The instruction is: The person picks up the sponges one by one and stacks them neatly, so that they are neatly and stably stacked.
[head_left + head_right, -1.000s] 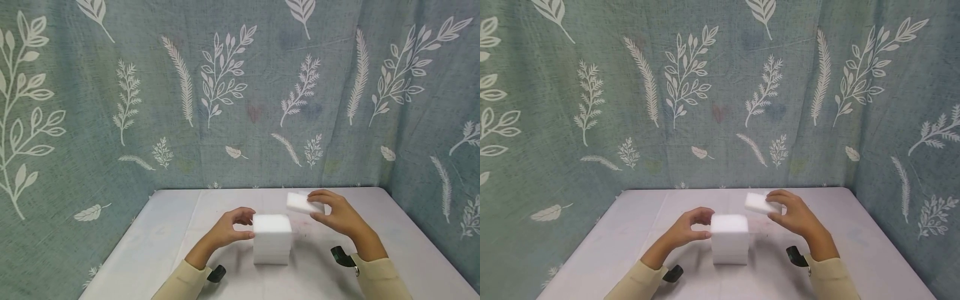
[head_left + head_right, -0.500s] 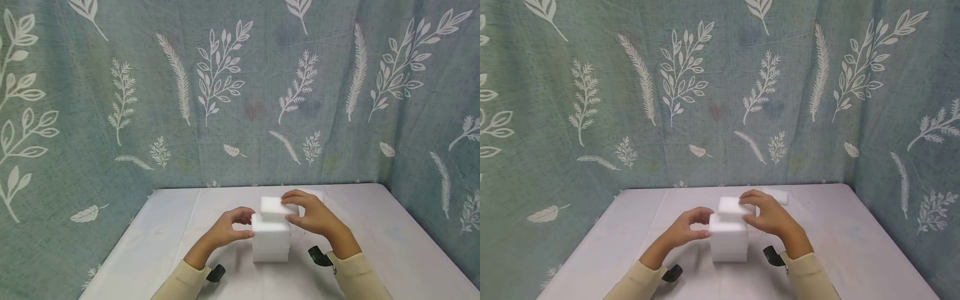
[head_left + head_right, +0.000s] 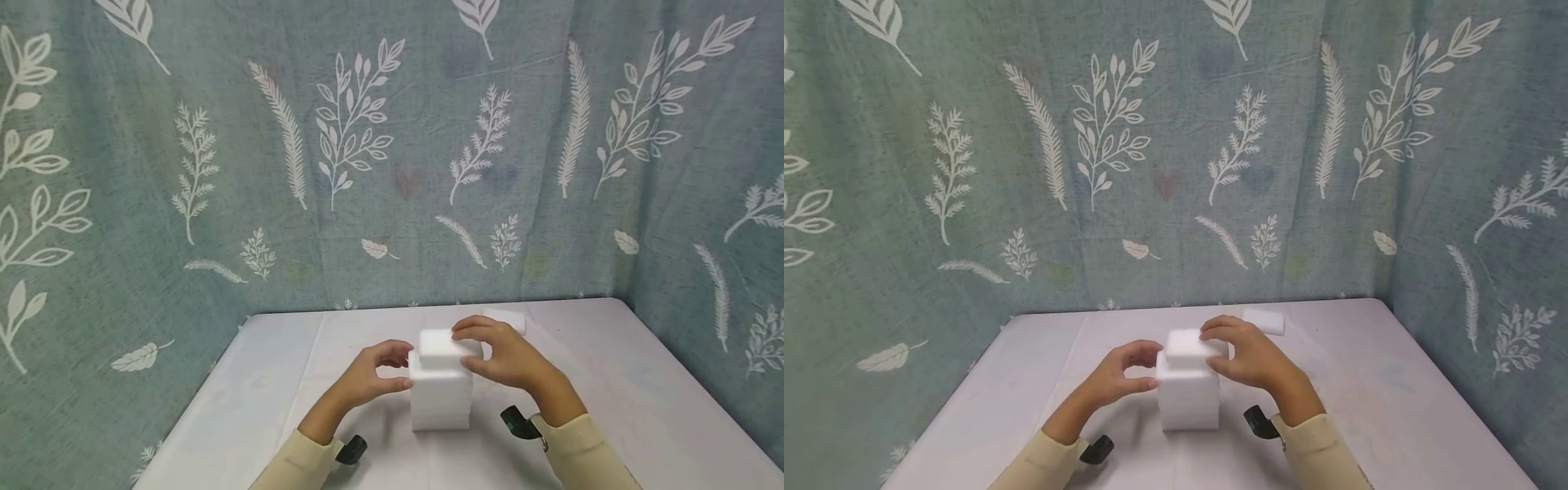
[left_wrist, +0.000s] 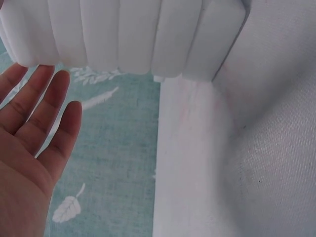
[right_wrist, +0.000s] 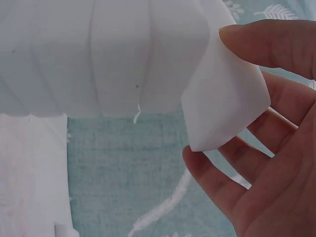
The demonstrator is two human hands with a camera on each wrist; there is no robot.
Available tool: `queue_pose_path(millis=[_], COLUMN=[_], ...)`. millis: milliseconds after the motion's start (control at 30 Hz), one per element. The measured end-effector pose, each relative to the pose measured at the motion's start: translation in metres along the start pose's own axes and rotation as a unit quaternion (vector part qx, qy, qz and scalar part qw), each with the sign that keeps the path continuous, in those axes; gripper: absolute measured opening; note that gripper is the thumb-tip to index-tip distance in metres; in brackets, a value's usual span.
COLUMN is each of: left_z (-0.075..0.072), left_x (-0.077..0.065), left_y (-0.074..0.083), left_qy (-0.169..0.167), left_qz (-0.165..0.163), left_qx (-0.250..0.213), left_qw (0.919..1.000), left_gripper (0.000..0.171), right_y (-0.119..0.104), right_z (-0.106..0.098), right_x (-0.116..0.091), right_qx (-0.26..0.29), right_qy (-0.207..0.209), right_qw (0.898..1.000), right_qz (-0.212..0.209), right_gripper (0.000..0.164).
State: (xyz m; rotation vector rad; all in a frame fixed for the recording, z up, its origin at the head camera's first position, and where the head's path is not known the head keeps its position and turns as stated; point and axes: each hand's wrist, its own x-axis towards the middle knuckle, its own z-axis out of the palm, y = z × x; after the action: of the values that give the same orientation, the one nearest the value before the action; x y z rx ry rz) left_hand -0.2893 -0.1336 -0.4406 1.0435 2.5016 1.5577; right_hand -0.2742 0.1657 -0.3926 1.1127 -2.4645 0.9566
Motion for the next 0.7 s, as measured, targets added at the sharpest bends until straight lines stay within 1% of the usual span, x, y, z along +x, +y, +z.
queue_pose_path(millis=[200,233,333,467,567,700], left_z=[-0.003,-0.003,-0.004,-0.003,-0.002,0.000], left_x=[-0.004,-0.004,-0.004,-0.004,-0.002,0.001], left_y=[0.031,0.034,0.037,0.034,0.020,0.000], left_qy=[-0.002,-0.002,-0.003,-0.005,-0.003,0.002], left_qz=[0.001,0.003,0.007,0.000,-0.009,-0.004], left_qx=[0.001,0.002,0.007,0.008,0.011,0.018], left_qw=[1.0000,1.0000,0.9999,1.0000,0.9999,0.9998], left_gripper=[0.048,0.048,0.048,0.047,0.048,0.049], right_y=[-0.003,-0.003,-0.004,-0.005,-0.005,-0.005], right_z=[0.006,0.006,0.007,0.008,0.009,0.010], right_x=[0.002,0.002,0.004,0.004,0.004,0.004], right_qx=[0.004,0.003,0.003,0.011,0.017,0.013], right_qy=[-0.001,0.000,0.000,-0.003,-0.006,-0.001], right_qw=[1.000,1.000,0.999,0.999,0.999,0.999], right_qz=[-0.017,-0.022,-0.034,-0.037,-0.035,-0.044], right_gripper=[0.032,0.032,0.032,0.031,0.031,0.032])
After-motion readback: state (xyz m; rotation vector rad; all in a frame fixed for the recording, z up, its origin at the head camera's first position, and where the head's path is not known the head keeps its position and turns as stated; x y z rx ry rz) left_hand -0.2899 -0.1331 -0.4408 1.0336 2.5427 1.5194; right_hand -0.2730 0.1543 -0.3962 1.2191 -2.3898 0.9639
